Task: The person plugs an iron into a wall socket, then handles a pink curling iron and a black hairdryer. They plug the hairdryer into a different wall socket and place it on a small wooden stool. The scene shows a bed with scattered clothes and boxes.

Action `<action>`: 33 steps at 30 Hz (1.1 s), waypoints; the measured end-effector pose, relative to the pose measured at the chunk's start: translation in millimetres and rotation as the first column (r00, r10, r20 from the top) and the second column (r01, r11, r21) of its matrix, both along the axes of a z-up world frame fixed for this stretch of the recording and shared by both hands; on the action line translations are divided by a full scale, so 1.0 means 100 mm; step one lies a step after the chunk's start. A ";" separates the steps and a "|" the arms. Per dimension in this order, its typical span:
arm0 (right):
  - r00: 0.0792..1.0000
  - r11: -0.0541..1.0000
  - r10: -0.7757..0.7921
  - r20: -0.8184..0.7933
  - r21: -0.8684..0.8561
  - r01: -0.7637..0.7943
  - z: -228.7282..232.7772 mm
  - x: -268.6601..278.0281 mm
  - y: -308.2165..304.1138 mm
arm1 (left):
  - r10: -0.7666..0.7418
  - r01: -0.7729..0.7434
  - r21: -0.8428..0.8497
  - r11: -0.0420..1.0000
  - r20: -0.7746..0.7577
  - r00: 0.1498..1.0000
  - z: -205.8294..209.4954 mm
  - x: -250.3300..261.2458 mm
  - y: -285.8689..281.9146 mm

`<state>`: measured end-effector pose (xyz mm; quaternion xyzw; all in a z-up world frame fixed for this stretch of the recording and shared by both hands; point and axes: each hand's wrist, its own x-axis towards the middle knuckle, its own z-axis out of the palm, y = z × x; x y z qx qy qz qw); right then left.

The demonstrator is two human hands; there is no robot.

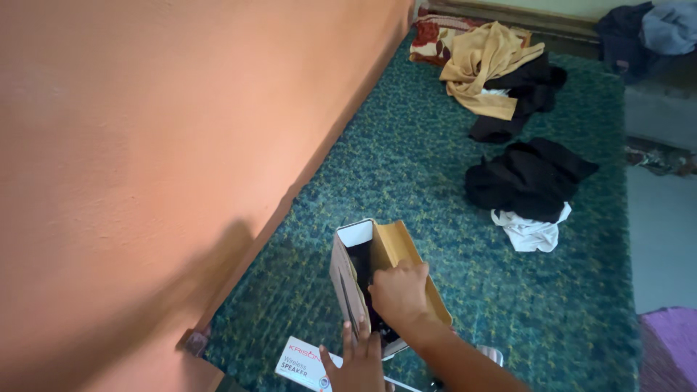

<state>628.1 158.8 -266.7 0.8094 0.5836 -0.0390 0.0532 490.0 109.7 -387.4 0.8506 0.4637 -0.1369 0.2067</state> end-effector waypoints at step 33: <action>0.970 0.964 -0.167 -0.174 0.179 0.198 1.81 -0.48 -1.23 | -0.046 0.038 0.274 0.961 0.025 0.999 2.26 -0.01 0.11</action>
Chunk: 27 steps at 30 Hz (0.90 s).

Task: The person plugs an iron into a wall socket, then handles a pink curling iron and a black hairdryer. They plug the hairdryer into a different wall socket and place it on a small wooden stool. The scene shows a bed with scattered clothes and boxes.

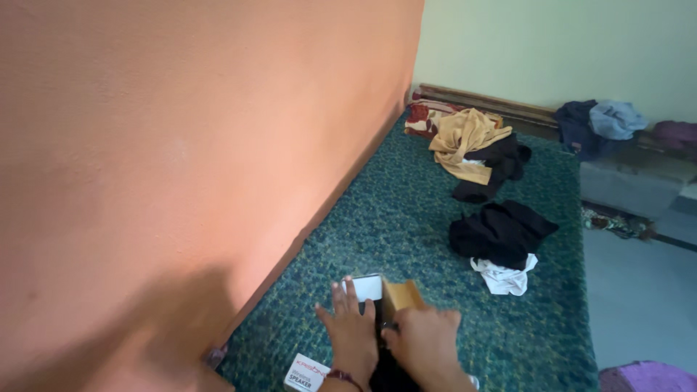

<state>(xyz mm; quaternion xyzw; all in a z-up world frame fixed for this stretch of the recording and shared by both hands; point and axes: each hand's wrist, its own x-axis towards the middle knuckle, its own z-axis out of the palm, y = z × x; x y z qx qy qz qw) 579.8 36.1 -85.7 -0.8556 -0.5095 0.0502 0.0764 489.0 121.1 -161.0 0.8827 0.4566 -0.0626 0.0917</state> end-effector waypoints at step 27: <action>0.997 0.994 -0.055 -0.060 -0.101 0.049 -0.15 0.39 -0.38 | 0.954 0.036 -0.971 0.235 0.224 -0.198 -1.46 -0.21 1.14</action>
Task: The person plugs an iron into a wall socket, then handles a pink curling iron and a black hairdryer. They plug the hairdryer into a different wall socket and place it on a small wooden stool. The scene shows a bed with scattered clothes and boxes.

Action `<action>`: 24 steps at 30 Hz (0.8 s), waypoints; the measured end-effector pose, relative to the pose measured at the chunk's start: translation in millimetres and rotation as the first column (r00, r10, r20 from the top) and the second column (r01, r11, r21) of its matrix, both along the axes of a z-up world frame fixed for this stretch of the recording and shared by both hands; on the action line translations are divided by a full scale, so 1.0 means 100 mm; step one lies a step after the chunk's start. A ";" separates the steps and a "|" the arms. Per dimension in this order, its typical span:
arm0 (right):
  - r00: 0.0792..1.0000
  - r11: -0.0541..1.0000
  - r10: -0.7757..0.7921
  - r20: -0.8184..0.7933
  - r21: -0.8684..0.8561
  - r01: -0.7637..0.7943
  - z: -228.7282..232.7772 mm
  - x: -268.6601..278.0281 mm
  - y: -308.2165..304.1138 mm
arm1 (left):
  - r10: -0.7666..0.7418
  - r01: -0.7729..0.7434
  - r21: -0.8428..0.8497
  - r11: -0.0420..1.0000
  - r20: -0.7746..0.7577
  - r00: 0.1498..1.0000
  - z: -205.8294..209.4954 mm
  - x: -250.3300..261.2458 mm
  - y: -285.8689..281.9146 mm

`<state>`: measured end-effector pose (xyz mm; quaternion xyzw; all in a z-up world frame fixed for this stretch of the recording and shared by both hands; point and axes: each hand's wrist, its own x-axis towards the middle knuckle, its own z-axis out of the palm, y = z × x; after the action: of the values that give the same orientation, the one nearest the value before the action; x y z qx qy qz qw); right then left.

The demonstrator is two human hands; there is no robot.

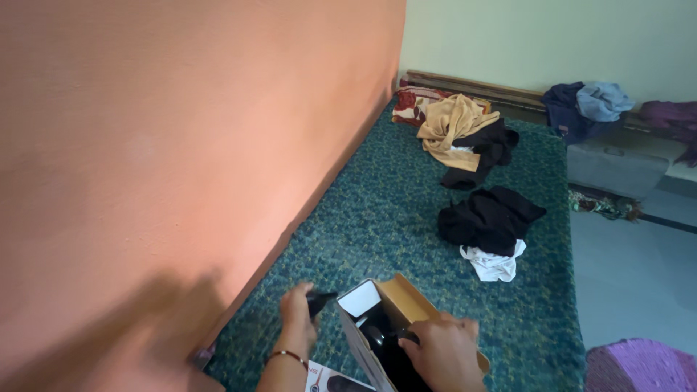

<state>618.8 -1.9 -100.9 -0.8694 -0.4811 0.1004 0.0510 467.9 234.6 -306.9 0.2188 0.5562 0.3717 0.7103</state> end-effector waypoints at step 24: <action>0.998 0.992 0.052 -0.026 0.114 -0.048 0.14 0.21 -0.05 | 0.030 0.440 0.557 0.704 -0.642 0.766 0.77 -0.07 -0.85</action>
<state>640.2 -7.2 -86.9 -0.8512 -0.5068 0.0869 0.1048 460.4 149.8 -230.3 0.6345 0.5474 0.3708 0.4002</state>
